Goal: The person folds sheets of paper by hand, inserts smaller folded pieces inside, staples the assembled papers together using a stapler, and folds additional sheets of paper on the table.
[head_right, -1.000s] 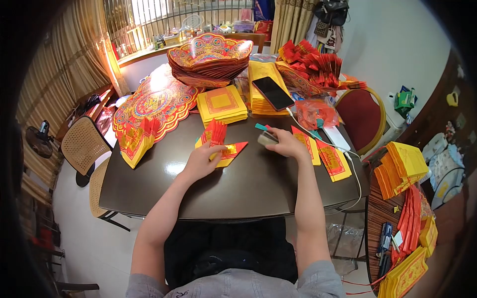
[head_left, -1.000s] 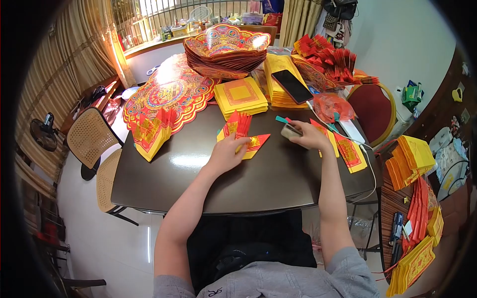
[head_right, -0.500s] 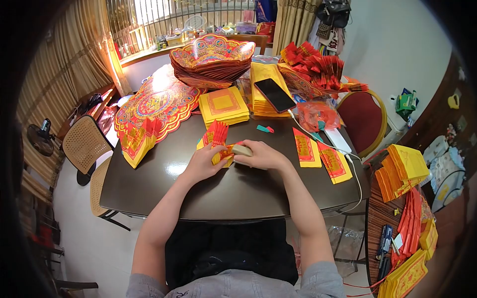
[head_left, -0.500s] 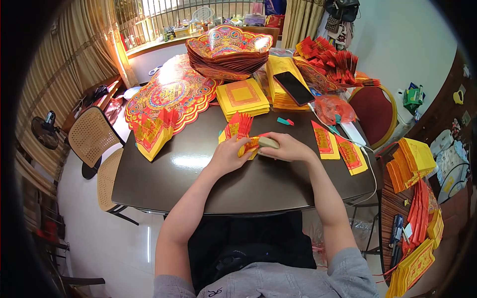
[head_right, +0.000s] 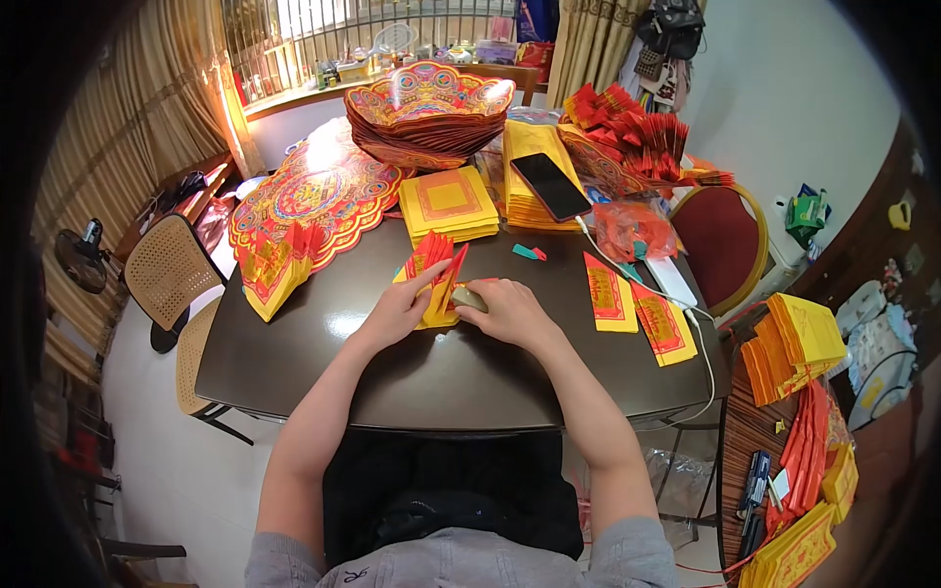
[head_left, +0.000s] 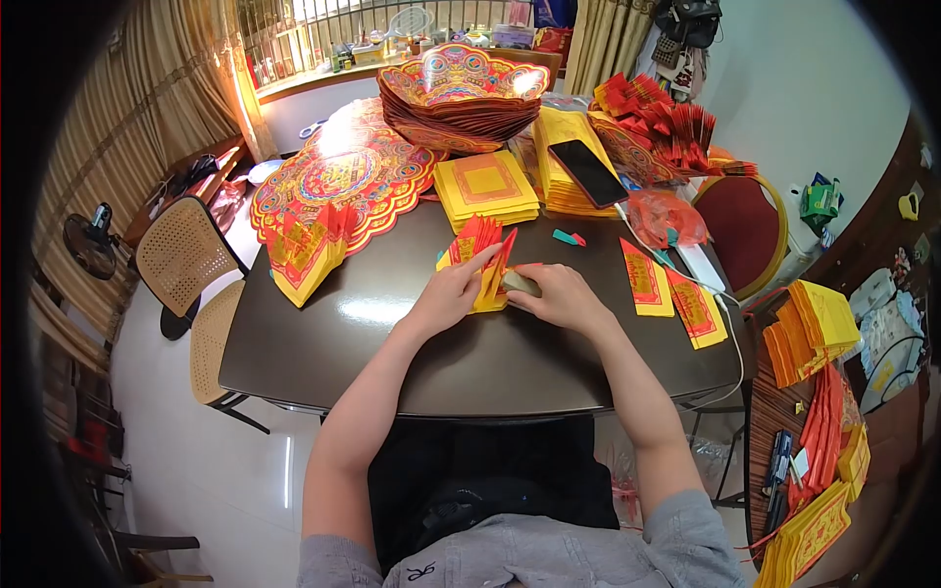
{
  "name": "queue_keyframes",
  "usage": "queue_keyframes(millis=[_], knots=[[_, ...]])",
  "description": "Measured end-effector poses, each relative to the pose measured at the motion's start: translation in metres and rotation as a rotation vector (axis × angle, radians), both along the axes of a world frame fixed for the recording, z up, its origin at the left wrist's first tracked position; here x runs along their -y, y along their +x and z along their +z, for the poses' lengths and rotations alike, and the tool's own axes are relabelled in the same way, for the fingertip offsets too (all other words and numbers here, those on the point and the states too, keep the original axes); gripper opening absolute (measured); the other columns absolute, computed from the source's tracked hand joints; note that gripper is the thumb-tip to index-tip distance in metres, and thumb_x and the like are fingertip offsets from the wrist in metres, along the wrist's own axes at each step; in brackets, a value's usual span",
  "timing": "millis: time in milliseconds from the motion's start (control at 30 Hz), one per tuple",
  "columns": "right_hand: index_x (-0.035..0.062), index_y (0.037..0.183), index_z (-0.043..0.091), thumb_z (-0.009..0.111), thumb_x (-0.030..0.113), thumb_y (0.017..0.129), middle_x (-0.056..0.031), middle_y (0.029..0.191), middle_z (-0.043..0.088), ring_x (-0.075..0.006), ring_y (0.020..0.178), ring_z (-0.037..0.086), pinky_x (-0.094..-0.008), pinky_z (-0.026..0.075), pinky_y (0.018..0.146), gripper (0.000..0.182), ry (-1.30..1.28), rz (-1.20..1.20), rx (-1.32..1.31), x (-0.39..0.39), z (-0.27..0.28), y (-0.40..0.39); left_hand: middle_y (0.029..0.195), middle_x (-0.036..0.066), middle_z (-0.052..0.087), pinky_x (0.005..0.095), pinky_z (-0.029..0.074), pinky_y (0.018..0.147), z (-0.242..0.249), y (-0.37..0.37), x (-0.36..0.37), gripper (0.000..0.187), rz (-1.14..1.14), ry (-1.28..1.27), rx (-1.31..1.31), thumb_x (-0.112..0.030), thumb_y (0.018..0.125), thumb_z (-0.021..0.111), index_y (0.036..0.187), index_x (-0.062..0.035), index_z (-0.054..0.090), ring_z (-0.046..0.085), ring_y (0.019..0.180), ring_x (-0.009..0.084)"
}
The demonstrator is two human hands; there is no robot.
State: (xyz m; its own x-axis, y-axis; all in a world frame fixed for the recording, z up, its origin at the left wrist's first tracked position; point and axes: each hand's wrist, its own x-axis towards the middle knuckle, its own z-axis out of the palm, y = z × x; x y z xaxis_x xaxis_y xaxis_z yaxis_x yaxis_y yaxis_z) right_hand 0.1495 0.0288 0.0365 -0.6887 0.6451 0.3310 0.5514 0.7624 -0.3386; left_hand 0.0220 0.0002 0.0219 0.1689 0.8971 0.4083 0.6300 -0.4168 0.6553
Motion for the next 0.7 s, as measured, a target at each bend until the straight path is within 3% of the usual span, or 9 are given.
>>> queue_keyframes(millis=[133,300,433,700], knots=[[0.0002,0.059,0.039,0.041,0.015,0.048,-0.0088,0.048,0.041,-0.0204,0.04,0.036,-0.0228,0.028,0.037,0.018,0.006,0.029,-0.046,-0.005,-0.003,0.002,0.051,0.007,0.038,0.0225,0.028,0.04,-0.002,0.001,-0.003,0.016,0.049,-0.036,0.051,-0.003,0.053,0.03,0.068,-0.0045,0.036,0.035,0.042,0.0179],[0.0003,0.06,0.039,0.041,0.014,0.048,-0.0086,0.047,0.04,-0.02,0.038,0.035,-0.0228,0.027,0.035,0.018,-0.012,0.049,-0.041,-0.003,0.006,0.005,0.053,0.008,0.037,0.0224,0.028,0.041,-0.012,0.002,-0.005,0.014,-0.012,0.096,-0.041,-0.004,0.051,0.032,0.064,-0.0051,0.038,0.035,0.044,0.0181],[0.0011,0.056,0.038,0.04,0.015,0.048,-0.0077,0.046,0.04,-0.02,0.04,0.036,-0.0235,0.027,0.036,0.016,-0.156,0.06,0.083,-0.005,0.008,0.01,0.055,0.008,0.034,0.0224,0.029,0.042,-0.015,0.009,-0.004,0.011,0.026,0.24,-0.278,-0.005,0.05,0.034,0.06,-0.0052,0.039,0.035,0.047,0.0184],[0.0008,0.059,0.038,0.041,0.01,0.047,-0.0078,0.043,0.038,-0.0185,0.034,0.031,-0.0217,0.025,0.033,0.015,-0.094,0.105,0.034,-0.008,0.008,0.02,0.056,0.008,0.033,0.0229,0.029,0.043,-0.014,0.015,-0.004,0.011,-0.002,0.253,-0.291,-0.005,0.05,0.034,0.059,-0.0049,0.039,0.035,0.049,0.0189]])
